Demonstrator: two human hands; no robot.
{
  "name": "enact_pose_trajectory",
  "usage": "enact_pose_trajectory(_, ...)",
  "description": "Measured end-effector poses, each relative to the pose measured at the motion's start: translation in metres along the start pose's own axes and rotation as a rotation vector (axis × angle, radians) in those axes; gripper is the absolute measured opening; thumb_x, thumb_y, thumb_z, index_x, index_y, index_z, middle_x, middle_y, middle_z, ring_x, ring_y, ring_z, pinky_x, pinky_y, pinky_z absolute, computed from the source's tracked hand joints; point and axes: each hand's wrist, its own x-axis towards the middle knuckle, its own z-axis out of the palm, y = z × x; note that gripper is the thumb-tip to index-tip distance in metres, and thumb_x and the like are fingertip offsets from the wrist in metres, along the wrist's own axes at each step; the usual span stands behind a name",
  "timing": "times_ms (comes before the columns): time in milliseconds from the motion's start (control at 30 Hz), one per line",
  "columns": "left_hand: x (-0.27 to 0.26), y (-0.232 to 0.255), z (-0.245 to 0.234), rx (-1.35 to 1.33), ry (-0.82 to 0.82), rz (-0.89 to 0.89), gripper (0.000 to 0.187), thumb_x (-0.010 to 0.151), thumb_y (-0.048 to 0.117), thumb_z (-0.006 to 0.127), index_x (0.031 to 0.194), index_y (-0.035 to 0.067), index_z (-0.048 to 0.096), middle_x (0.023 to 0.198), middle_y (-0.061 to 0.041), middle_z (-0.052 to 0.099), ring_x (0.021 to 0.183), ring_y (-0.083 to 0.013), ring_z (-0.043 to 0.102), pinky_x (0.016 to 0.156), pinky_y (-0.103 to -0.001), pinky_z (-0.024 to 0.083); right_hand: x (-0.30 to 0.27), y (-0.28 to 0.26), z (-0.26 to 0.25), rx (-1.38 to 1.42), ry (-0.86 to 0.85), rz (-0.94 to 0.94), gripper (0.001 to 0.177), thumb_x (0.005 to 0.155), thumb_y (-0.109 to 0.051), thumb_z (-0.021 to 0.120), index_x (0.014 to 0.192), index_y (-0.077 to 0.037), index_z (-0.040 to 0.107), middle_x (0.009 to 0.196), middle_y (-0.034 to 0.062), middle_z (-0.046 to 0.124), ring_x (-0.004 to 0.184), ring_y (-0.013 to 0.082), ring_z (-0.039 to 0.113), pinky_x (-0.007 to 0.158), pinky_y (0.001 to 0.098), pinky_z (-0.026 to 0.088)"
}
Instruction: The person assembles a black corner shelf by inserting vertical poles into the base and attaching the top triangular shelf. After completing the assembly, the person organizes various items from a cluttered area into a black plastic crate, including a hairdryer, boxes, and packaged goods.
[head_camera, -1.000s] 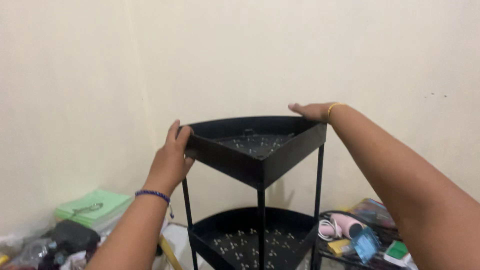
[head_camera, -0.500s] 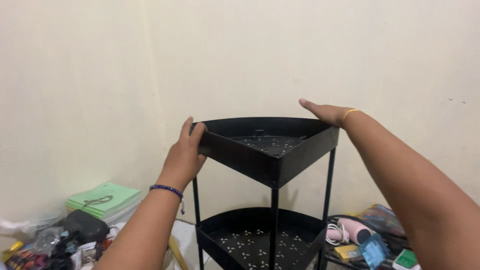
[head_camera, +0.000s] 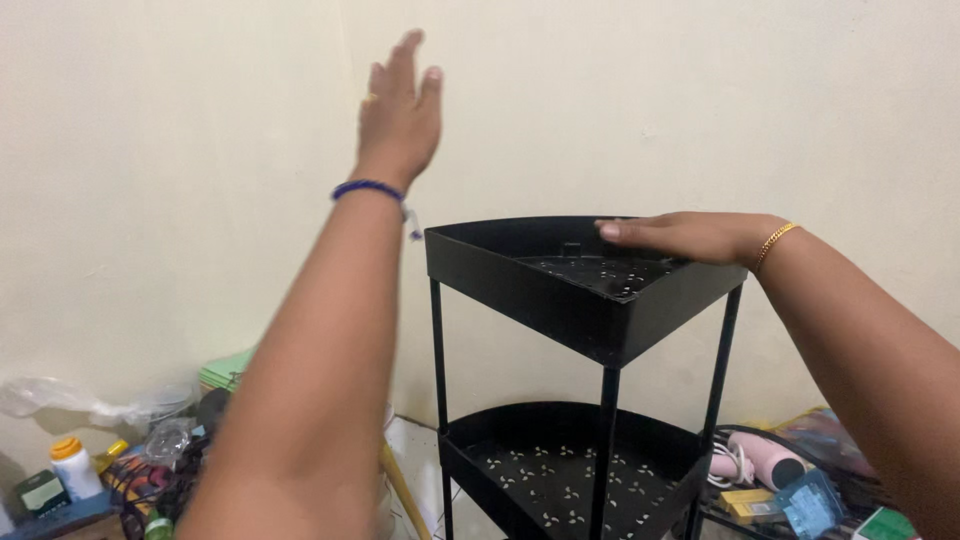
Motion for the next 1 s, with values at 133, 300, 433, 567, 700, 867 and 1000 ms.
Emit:
enact_pose_trajectory(133, -0.042, -0.003, 0.081, 0.328, -0.663, -0.291, 0.073, 0.096, 0.062, 0.020, 0.161, 0.037, -0.002, 0.172, -0.002, -0.001, 0.156, -0.0343, 0.001, 0.120, -0.068, 0.006, 0.005, 0.005, 0.002, 0.003, -0.047, 0.008, 0.100, 0.076, -0.087, 0.044, 0.146, -0.017, 0.058, 0.156, 0.0171, 0.049, 0.152, 0.0353, 0.038, 0.125, 0.0501, 0.024)
enact_pose_trajectory(300, -0.030, -0.006, 0.084, 0.333, -0.859, -0.279, 0.077, 0.099, 0.072, 0.017, 0.165, 0.038, 0.000, 0.173, -0.010, 0.001, 0.157, -0.0424, 0.007, 0.126, -0.061, 0.008, 0.000, 0.017, 0.006, 0.001, -0.016, -0.012, 0.103, 0.075, -0.085, 0.043, 0.147, -0.013, 0.057, 0.157, 0.0201, 0.047, 0.152, 0.0381, 0.035, 0.125, 0.0531, 0.023)
enact_pose_trajectory(433, -0.004, -0.006, 0.066, 0.319, -0.595, -0.231, 0.075, 0.094, 0.068, 0.015, 0.161, 0.039, -0.002, 0.172, -0.004, -0.001, 0.157, -0.0370, 0.003, 0.121, -0.066, 0.004, 0.000, 0.018, 0.008, -0.009, 0.007, -0.041, 0.102, 0.075, -0.084, 0.042, 0.148, -0.014, 0.055, 0.157, 0.0199, 0.045, 0.152, 0.0389, 0.033, 0.123, 0.0555, 0.024)
enact_pose_trajectory(567, -0.048, 0.000, 0.076, 0.142, -0.811, -0.346, 0.077, 0.099, 0.070, 0.017, 0.166, 0.036, 0.000, 0.171, -0.011, 0.012, 0.158, -0.0392, 0.012, 0.126, -0.060, 0.011, -0.005, 0.017, 0.009, 0.066, 0.006, -0.053, 0.097, 0.074, -0.086, 0.042, 0.148, -0.025, 0.055, 0.153, 0.0156, 0.054, 0.149, 0.0354, 0.043, 0.123, 0.0524, 0.028)
enact_pose_trajectory(700, -0.058, 0.019, 0.059, 0.295, -0.833, -0.339, 0.076, 0.096, 0.073, 0.017, 0.164, 0.041, 0.003, 0.172, -0.009, 0.001, 0.158, -0.0396, 0.007, 0.125, -0.062, 0.007, -0.011, 0.023, 0.013, 0.083, 0.017, -0.083, 0.097, 0.075, -0.083, 0.043, 0.149, -0.021, 0.054, 0.156, 0.0152, 0.049, 0.150, 0.0345, 0.039, 0.123, 0.0506, 0.026)
enact_pose_trajectory(867, -0.039, 0.041, 0.034, 0.144, -0.495, -0.167, 0.077, 0.093, 0.074, 0.012, 0.162, 0.042, 0.008, 0.173, 0.002, 0.003, 0.160, -0.0339, 0.001, 0.124, -0.065, -0.001, -0.013, 0.023, 0.013, 0.075, 0.016, -0.088, 0.096, 0.077, -0.086, 0.044, 0.150, -0.025, 0.054, 0.157, 0.0108, 0.048, 0.152, 0.0323, 0.037, 0.124, 0.0488, 0.024)
enact_pose_trajectory(1000, -0.064, 0.048, 0.054, 0.345, -0.791, -0.365, 0.078, 0.092, 0.076, 0.017, 0.163, 0.047, 0.004, 0.172, -0.003, 0.003, 0.158, -0.0345, 0.009, 0.125, -0.063, 0.006, -0.014, 0.026, -0.001, 0.152, 0.003, -0.131, 0.092, 0.079, -0.083, 0.040, 0.151, -0.026, 0.051, 0.158, 0.0108, 0.047, 0.151, 0.0296, 0.037, 0.124, 0.0487, 0.025)
